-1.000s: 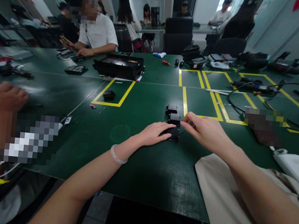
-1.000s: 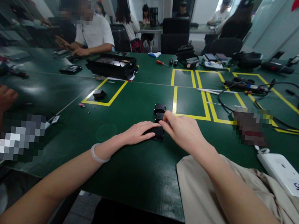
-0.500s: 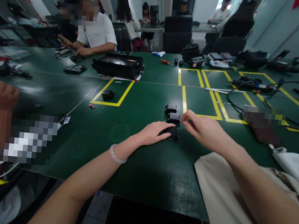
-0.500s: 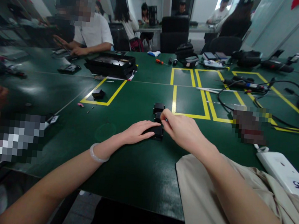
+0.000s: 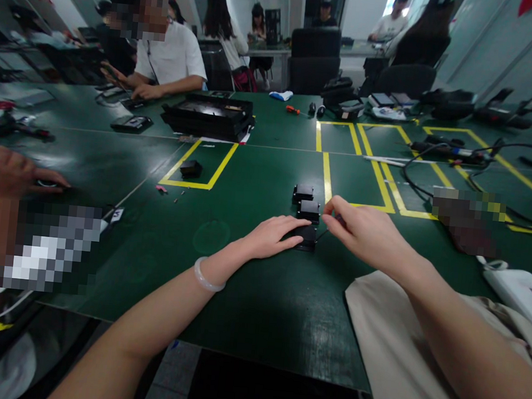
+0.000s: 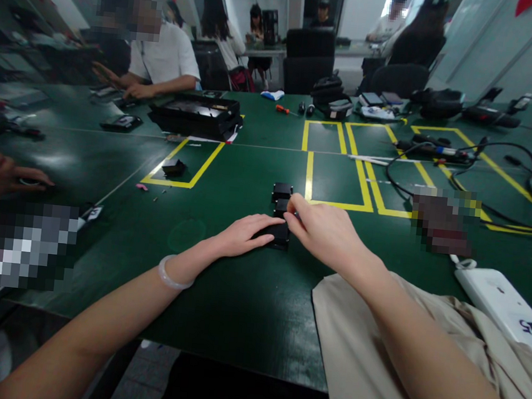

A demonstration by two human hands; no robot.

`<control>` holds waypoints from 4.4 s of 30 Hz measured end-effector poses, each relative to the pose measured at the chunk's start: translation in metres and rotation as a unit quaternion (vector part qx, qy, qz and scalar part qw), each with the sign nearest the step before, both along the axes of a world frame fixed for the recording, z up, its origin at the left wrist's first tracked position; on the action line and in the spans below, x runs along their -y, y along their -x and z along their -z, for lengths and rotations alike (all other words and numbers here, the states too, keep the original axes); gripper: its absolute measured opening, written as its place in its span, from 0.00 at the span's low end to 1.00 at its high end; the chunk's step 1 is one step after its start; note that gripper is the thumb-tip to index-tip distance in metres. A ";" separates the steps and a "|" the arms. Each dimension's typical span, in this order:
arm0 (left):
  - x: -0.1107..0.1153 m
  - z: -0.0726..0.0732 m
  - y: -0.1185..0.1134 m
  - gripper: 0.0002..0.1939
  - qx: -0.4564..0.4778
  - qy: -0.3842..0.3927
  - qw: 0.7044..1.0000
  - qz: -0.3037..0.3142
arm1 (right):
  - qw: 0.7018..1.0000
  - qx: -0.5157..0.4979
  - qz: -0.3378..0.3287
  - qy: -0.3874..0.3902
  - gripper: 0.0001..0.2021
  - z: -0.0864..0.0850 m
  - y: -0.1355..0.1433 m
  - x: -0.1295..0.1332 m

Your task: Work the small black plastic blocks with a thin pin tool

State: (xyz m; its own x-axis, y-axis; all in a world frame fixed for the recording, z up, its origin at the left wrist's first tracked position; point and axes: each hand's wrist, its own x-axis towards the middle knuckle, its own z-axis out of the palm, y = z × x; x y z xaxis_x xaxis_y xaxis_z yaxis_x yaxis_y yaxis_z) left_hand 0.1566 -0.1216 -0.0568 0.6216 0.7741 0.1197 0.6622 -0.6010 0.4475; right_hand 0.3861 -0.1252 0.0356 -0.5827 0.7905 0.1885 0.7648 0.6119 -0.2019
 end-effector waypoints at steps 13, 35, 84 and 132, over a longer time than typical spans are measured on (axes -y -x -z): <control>0.000 -0.001 0.000 0.23 0.003 0.001 1.000 0.003 | 1.000 0.005 -0.009 0.011 0.14 0.000 0.001 0.002; 0.001 -0.001 0.000 0.23 0.001 0.003 1.000 0.000 | 0.999 0.038 0.027 -0.018 0.16 -0.001 0.002 0.002; 0.000 -0.001 0.000 0.23 0.005 0.007 1.000 0.000 | 0.999 0.004 -0.020 0.027 0.12 -0.003 0.000 0.003; -0.001 0.002 0.000 0.23 0.000 -0.003 1.000 0.004 | 1.000 0.012 -0.001 -0.011 0.14 0.004 0.001 -0.001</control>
State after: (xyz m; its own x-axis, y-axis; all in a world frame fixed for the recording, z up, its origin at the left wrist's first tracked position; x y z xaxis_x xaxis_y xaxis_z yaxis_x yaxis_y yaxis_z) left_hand 0.1564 -0.1210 -0.0587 0.6277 0.7685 0.1240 0.6574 -0.6086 0.4442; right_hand 0.3854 -0.1238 0.0317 -0.5883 0.7856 0.1914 0.7684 0.6169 -0.1702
